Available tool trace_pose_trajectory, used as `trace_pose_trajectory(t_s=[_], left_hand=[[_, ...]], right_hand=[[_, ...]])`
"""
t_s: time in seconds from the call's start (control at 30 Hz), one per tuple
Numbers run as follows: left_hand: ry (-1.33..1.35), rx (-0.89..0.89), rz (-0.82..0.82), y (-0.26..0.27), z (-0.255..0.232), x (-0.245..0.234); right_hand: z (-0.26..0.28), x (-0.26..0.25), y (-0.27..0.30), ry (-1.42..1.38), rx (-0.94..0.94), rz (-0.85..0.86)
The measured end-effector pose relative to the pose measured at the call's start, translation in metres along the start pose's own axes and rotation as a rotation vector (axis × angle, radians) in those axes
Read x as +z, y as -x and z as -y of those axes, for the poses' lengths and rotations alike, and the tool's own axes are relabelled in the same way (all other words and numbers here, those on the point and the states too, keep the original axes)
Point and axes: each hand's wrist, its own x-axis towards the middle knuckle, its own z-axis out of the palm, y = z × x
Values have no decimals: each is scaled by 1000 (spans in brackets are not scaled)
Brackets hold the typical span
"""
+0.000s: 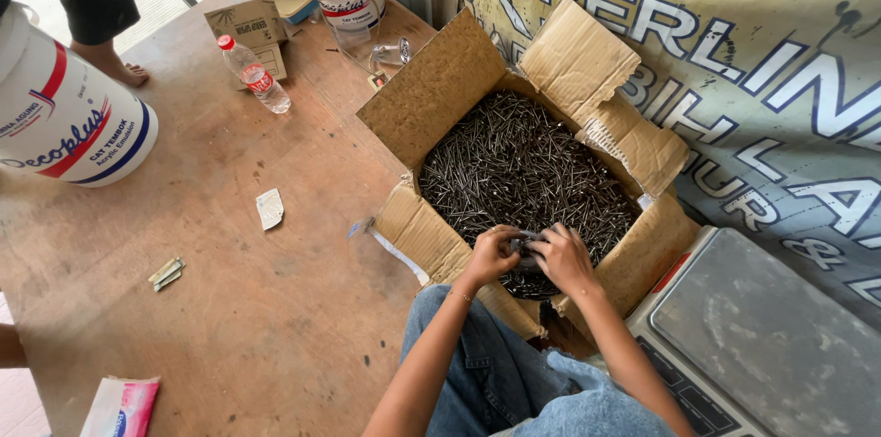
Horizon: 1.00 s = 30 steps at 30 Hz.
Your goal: The person scoops nails from a large cardboard box into a small plastic bag. They then place the bag on a digital scale to weigh the contents, adjusting the amount of nails by adding or removing them. Finally, the person uses a pink handheld sealer to close the bag.
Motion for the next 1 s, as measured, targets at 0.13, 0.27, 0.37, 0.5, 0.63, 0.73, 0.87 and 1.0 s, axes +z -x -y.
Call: trace_pose_trajectory(t_s=[0.13, 0.27, 0.37, 0.5, 0.63, 0.73, 0.87, 1.0], left_hand=[[39, -20, 10, 0, -8, 0], [39, -17, 9, 0, -8, 0], [26, -22, 6, -1, -5, 0], [10, -21, -1, -2, 1, 0], [-18, -20, -7, -3, 0, 4], [-303, 21, -101, -3, 6, 9], [-395, -109, -72, -6, 16, 13], [-446, -111, -5, -11, 22, 17]], right_hand=[[-4, 6, 0, -34, 38, -40], [-5, 0, 0, -119, 172, -35], [-4, -3, 0, -154, 248, 8], [-18, 25, 6, -197, 282, 17], [-25, 42, 6, -280, 302, 45], [-26, 44, 6, -290, 312, 26], [-15, -2, -1, -476, 448, -13], [-4, -39, 5, -547, 569, -35]])
